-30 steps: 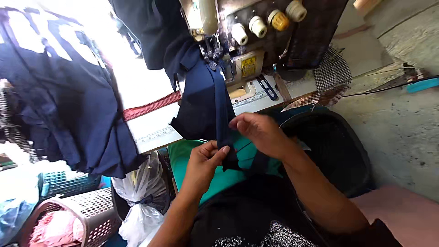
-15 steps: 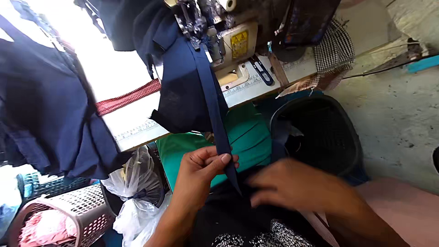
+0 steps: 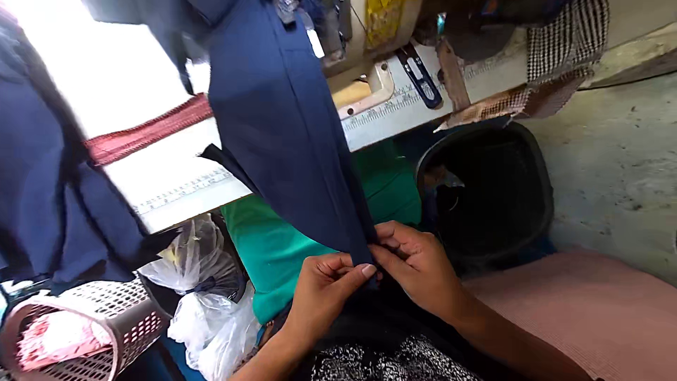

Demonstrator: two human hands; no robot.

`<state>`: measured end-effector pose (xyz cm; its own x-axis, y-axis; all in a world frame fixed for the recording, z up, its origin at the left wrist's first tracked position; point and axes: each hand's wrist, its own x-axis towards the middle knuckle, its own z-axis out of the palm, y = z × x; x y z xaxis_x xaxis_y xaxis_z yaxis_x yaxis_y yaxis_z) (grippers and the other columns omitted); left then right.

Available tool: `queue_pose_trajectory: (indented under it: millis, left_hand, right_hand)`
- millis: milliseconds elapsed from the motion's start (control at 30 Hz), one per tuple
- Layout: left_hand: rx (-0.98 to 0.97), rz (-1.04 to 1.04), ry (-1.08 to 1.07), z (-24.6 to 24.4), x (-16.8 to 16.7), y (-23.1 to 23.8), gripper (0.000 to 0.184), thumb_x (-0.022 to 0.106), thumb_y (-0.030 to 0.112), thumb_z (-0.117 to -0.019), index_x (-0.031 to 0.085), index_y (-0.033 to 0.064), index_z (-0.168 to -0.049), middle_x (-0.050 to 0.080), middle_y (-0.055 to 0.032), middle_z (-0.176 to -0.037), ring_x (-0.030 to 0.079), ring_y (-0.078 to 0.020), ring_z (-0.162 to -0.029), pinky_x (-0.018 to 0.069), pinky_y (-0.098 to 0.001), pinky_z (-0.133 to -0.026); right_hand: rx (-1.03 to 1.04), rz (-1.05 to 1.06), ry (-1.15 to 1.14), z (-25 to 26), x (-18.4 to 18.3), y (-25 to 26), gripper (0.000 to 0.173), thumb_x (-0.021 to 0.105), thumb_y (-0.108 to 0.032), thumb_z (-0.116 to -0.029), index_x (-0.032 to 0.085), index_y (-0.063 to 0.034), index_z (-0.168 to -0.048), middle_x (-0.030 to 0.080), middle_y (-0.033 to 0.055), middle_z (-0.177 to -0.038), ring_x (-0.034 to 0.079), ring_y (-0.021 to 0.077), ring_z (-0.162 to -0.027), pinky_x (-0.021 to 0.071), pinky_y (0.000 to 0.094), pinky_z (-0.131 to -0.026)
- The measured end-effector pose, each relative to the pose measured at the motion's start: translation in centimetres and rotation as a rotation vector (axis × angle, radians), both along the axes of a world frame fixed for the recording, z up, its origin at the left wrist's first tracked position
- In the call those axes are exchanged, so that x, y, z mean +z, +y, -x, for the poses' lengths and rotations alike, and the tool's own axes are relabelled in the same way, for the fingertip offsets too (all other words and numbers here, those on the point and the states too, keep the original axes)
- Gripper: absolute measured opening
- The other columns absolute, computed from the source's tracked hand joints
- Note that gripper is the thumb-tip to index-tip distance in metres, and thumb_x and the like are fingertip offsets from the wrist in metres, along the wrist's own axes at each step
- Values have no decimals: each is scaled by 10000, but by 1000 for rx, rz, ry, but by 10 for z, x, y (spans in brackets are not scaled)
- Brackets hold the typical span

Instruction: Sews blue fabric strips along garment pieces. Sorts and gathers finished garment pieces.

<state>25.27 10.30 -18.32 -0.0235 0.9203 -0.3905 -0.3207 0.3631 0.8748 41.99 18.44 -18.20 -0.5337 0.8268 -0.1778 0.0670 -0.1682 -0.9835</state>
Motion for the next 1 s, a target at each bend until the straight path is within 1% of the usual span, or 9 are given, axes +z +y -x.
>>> queue_pose_trajectory:
  millis: [233,433,600,700,767,833,900,967,1000]
  left_hand:
    - [-84,-124,116,4,11,0,174,633,94,-1009,736,11,-897,755,-24,-831,725,-83,-764,619,-266,-728]
    - [-52,-140,250,2,10,-2,197,664,113,-990,718,39,-815,676,52,-692,599,22,-607,506,-161,-572]
    - [-86,-187,370,3,3,0,222,670,124,-972,701,33,-772,646,52,-651,582,37,-588,494,-150,-554]
    - [-339,-340,808,36,25,17,308,681,372,-981,766,108,-849,730,32,-757,676,-24,-693,562,-256,-651]
    - [-229,-432,954,61,58,38,296,645,408,-1006,779,147,-971,761,50,-910,708,-32,-837,594,-273,-745]
    - [-25,-576,1014,75,82,68,281,593,332,-1040,748,102,-1084,748,5,-1094,702,-92,-1026,598,-309,-880]
    - [1,-670,1160,82,84,108,363,539,293,-1048,689,18,-1232,654,-105,-1350,585,-221,-1311,475,-421,-1115]
    - [-15,-620,1339,87,72,135,442,540,320,-1055,640,0,-1343,591,-148,-1450,509,-282,-1405,355,-493,-1205]
    - [8,-607,1383,88,65,141,427,559,315,-1050,656,3,-1325,611,-142,-1431,514,-286,-1406,346,-499,-1216]
  right_hand:
    - [96,40,16,-6,5,3,194,564,-60,-1024,731,6,-1100,736,20,-1014,683,14,-815,598,177,-749]
    - [148,-31,23,-7,12,7,221,539,-90,-1028,735,4,-1065,731,29,-1015,679,17,-834,590,177,-747]
    - [55,-204,-113,2,12,2,221,673,-235,-994,759,-44,-923,737,6,-909,682,11,-850,580,179,-773]
    - [44,-291,-129,2,8,4,212,677,-209,-992,757,-40,-893,744,11,-887,684,5,-835,574,164,-759]
    - [66,-266,-59,0,3,6,210,668,-191,-1000,749,-23,-904,741,19,-890,681,11,-833,574,167,-756]
    - [90,-239,0,-1,5,7,206,665,-191,-1002,742,-26,-906,738,14,-895,682,13,-833,581,172,-754]
    - [110,-249,70,-2,17,8,219,662,-205,-1008,710,-36,-877,726,13,-878,679,20,-833,581,184,-743]
    - [126,-270,118,-6,30,9,226,656,-218,-1017,674,-47,-870,710,6,-862,668,9,-820,565,163,-721]
    - [135,-267,130,-8,33,11,221,653,-211,-1019,661,-46,-872,706,7,-865,664,5,-824,560,154,-720]
